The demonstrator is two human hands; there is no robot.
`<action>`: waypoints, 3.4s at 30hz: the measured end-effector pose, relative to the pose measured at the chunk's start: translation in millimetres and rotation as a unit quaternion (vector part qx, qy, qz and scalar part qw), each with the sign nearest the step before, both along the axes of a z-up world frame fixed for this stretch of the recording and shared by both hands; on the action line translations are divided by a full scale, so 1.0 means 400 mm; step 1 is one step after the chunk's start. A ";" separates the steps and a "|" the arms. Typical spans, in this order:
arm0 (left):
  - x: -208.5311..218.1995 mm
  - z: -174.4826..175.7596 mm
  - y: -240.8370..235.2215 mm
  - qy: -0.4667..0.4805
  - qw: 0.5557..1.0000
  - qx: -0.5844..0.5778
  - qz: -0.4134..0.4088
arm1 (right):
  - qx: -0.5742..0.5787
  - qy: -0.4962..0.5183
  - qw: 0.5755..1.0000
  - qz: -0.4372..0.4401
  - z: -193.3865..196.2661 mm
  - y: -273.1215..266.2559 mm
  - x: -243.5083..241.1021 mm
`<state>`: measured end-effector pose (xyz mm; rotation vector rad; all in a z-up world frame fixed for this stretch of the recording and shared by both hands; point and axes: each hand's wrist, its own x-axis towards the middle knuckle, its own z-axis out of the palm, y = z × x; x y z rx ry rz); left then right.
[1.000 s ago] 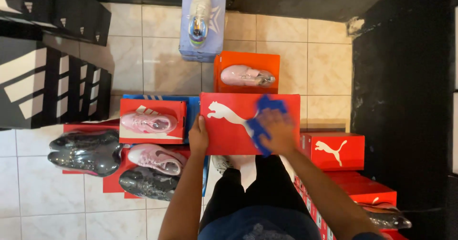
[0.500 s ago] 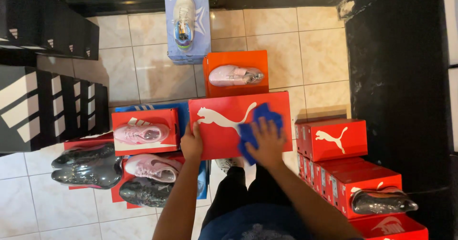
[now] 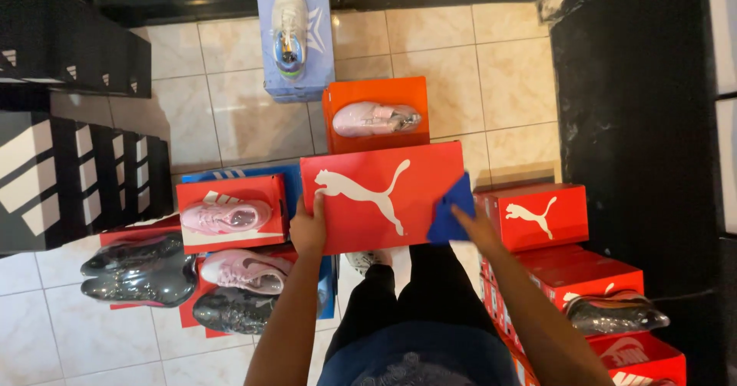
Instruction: Cleaning and organizing shoe boxes using a cloth in a warehouse setting
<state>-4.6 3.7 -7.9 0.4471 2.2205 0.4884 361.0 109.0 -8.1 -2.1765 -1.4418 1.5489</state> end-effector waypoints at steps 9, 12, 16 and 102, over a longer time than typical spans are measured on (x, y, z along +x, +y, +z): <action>-0.004 -0.022 -0.017 0.011 1.000 0.007 -0.002 | 0.035 0.070 0.997 0.018 0.042 0.204 -0.103; -0.015 -0.021 -0.014 0.025 1.000 0.011 -0.008 | 0.061 0.118 0.991 -0.027 0.005 0.225 -0.114; -0.004 -0.010 -0.008 -0.004 1.000 0.009 0.003 | 0.028 0.083 0.994 -0.061 0.060 0.021 -0.033; 0.206 0.120 -0.073 0.151 0.968 0.015 0.202 | 0.168 -0.066 0.849 0.497 0.114 0.208 -0.077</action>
